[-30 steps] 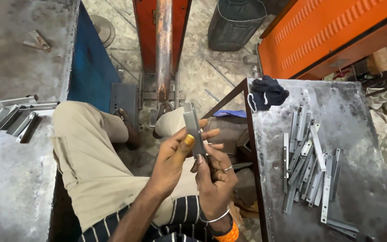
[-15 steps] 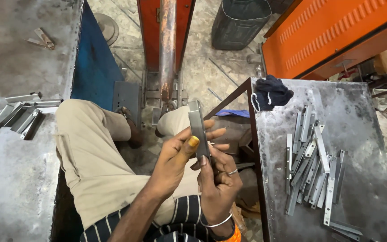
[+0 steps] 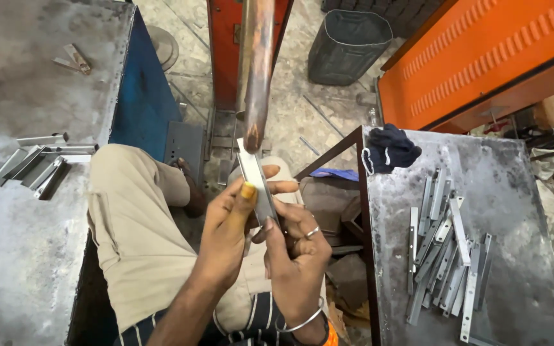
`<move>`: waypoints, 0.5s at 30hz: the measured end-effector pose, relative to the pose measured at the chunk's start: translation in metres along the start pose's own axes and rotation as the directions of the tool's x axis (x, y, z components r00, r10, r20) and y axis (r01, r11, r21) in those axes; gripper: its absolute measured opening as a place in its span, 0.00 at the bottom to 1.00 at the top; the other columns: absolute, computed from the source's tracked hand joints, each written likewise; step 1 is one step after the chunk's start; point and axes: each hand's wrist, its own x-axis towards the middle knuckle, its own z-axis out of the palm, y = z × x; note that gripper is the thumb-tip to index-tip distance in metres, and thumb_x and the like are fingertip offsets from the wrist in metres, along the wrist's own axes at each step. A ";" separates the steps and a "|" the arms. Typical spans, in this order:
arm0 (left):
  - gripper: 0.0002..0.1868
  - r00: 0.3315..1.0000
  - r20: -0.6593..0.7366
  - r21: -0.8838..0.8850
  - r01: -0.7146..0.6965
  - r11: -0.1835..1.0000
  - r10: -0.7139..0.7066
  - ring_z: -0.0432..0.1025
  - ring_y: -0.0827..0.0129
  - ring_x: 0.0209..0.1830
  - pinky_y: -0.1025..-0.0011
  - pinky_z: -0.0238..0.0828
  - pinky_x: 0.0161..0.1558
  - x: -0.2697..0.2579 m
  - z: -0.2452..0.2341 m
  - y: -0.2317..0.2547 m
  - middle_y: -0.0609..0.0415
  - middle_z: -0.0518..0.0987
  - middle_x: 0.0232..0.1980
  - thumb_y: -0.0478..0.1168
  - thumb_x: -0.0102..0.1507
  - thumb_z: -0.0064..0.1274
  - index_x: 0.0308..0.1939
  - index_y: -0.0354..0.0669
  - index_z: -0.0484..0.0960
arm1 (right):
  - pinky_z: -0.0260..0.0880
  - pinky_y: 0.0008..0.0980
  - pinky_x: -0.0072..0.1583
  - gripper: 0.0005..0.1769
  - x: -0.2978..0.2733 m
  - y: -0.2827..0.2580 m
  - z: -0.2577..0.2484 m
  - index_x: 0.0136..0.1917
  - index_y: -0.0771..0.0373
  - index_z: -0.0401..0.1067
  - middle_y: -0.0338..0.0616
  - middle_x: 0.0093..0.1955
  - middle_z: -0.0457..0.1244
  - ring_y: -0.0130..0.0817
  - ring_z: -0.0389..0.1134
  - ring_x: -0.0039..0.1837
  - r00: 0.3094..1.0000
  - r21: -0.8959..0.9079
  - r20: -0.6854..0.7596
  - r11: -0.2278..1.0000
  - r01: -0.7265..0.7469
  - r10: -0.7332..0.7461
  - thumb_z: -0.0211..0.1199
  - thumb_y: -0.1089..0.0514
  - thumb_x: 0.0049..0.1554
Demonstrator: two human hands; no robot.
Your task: The person picks up small metal brackets from a pile on a workbench, rubs their edges with a small yellow abrasive block, and places the finished pieces into a separate pile. The person repeats this process for multiple brackets throughout the clip.
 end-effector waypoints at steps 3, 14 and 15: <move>0.32 0.999 -0.001 0.005 -0.034 0.999 0.034 0.70 0.82 0.35 0.83 0.62 0.29 0.001 -0.005 0.003 0.49 0.85 0.54 0.58 0.71 0.44 0.68 0.35 0.73 | 0.53 0.20 0.27 0.15 0.002 -0.001 0.005 0.61 0.69 0.72 0.44 0.38 0.69 0.15 0.57 0.27 0.999 0.002 0.024 0.999 -0.040 0.040 0.59 0.70 0.60; 0.29 0.999 0.013 -0.027 0.049 0.998 -0.049 0.81 0.74 0.45 0.75 0.79 0.46 0.001 -0.007 0.013 0.50 0.85 0.53 0.55 0.69 0.43 0.65 0.36 0.73 | 0.58 0.21 0.29 0.19 -0.003 0.002 0.000 0.63 0.70 0.69 0.43 0.39 0.71 0.18 0.61 0.29 0.998 -0.051 0.030 0.998 -0.045 0.047 0.60 0.71 0.58; 0.29 0.999 0.016 -0.022 0.039 0.999 -0.039 0.81 0.74 0.45 0.75 0.79 0.46 0.005 -0.008 0.011 0.50 0.85 0.53 0.55 0.69 0.43 0.65 0.36 0.73 | 0.58 0.21 0.29 0.19 0.000 -0.002 -0.001 0.63 0.70 0.69 0.43 0.39 0.71 0.18 0.61 0.29 0.999 -0.046 0.034 0.998 -0.035 0.037 0.60 0.71 0.58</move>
